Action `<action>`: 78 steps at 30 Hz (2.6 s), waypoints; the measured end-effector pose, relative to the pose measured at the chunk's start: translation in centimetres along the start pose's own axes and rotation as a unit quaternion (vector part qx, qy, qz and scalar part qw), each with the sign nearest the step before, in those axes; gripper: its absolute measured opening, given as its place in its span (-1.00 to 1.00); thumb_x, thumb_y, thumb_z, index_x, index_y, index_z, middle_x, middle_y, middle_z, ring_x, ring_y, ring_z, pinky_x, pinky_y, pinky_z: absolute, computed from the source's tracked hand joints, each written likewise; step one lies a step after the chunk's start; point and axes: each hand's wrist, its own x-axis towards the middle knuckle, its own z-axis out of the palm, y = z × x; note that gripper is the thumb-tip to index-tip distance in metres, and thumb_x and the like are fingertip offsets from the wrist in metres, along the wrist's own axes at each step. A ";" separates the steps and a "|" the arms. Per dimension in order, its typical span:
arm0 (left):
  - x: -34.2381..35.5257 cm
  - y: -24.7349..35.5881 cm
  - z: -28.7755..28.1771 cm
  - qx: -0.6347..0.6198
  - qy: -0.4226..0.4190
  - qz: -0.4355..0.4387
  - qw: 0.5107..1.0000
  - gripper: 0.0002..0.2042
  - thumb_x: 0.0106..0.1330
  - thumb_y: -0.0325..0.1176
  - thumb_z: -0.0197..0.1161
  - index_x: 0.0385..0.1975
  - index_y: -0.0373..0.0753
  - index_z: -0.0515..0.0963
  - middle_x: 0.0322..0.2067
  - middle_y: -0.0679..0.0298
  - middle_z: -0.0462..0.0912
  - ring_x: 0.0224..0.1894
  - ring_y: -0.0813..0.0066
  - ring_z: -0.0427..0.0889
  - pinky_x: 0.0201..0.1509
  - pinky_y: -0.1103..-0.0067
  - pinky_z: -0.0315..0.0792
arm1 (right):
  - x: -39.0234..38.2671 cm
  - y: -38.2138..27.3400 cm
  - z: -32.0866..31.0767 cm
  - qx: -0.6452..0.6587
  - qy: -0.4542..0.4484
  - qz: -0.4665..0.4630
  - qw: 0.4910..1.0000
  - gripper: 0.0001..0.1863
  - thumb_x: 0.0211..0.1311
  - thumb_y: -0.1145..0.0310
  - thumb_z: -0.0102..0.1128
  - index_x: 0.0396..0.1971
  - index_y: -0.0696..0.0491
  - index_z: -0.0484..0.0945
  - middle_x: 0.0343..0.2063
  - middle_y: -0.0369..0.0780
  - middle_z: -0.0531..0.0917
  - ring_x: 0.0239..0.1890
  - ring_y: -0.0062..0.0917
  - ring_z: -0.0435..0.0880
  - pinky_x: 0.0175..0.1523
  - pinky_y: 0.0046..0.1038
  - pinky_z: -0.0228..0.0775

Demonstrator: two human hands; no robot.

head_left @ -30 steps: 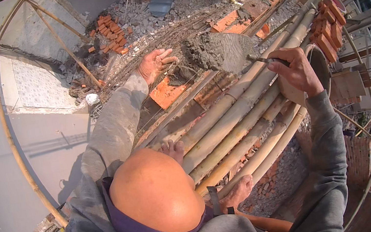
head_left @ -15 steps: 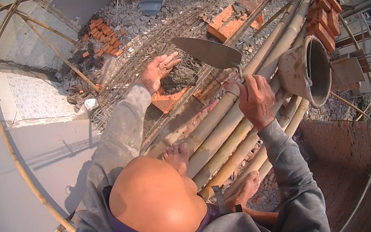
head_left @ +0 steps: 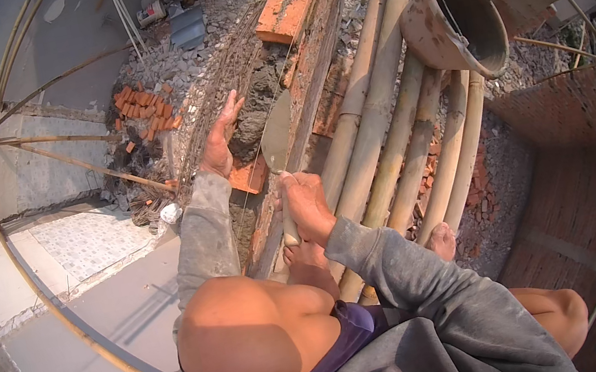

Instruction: The person scoops mortar from a bucket with a trowel and applies it to a brick wall under construction. They place red bricks onto the mortar, tap them into position, and scrape away excess mortar. The person works on a bamboo scaffolding platform at an outdoor construction site.

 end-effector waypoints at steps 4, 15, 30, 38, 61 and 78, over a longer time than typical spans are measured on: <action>-0.1 0.3 0.7 0.034 0.017 -0.004 0.999 -0.17 0.49 0.09 -0.01 0.65 -0.20 -0.06 0.61 0.09 0.08 0.68 0.24 -0.14 0.70 0.27 -0.42 | -2.5 2.5 3.1 0.047 0.012 0.033 0.998 -0.65 0.57 0.26 0.07 -0.42 0.19 0.55 -0.56 -0.22 0.56 -0.59 -0.50 0.53 -0.51 -0.41 0.44; -0.5 1.7 -0.8 -0.069 -0.011 -0.031 0.997 0.06 0.32 0.36 0.06 0.67 -0.15 -0.21 0.63 0.04 0.02 0.70 0.12 -0.33 0.66 0.14 -0.59 | -1.2 -6.5 -15.3 -0.593 -0.058 -0.329 0.732 -0.66 0.40 0.35 0.20 -0.56 0.24 0.47 -0.59 0.12 0.56 -0.50 0.07 0.62 -0.37 -0.08 0.42; -0.4 1.7 0.2 0.009 -0.037 -0.024 0.999 -0.04 0.36 0.25 0.07 0.64 -0.23 -0.01 0.65 0.11 -0.06 0.70 0.20 -0.23 0.69 0.23 -0.45 | 3.2 -18.0 -9.0 -0.800 -0.015 -0.379 0.465 -0.82 0.09 0.53 0.16 -0.30 0.26 0.63 -0.34 0.05 0.65 -0.34 -0.08 0.77 -0.28 -0.16 0.64; -0.3 2.2 0.2 0.041 -0.058 -0.019 0.997 -0.07 0.38 0.18 0.06 0.62 -0.28 0.01 0.66 0.11 -0.11 0.70 0.22 -0.22 0.70 0.26 -0.42 | 8.4 -20.7 -10.6 -0.756 -0.008 -0.404 0.515 -0.87 0.17 0.50 0.16 -0.40 0.26 0.62 -0.47 0.09 0.67 -0.33 -0.05 0.77 -0.20 -0.13 0.64; 4.4 0.6 -3.7 -0.110 -0.011 -0.073 0.991 0.01 0.31 0.26 0.24 0.66 -0.14 0.00 0.58 -0.05 0.13 0.64 0.10 0.02 0.63 0.29 -0.08 | -0.1 -44.1 -31.9 -0.859 0.276 -0.330 0.276 -0.91 0.04 0.46 0.26 -0.48 0.12 0.71 -0.42 -0.03 0.71 -0.16 -0.07 0.76 -0.07 -0.09 0.60; 6.6 4.2 -4.2 -0.038 -0.017 -0.107 0.993 -0.03 0.36 0.14 0.24 0.66 -0.18 -0.05 0.56 -0.04 0.18 0.65 0.15 0.02 0.64 0.35 -0.02 | 7.0 -41.6 -36.2 -0.898 0.111 -0.251 0.343 -0.85 -0.19 0.39 0.36 -0.53 0.10 0.72 -0.54 -0.01 0.69 -0.41 -0.08 0.77 -0.28 -0.12 0.61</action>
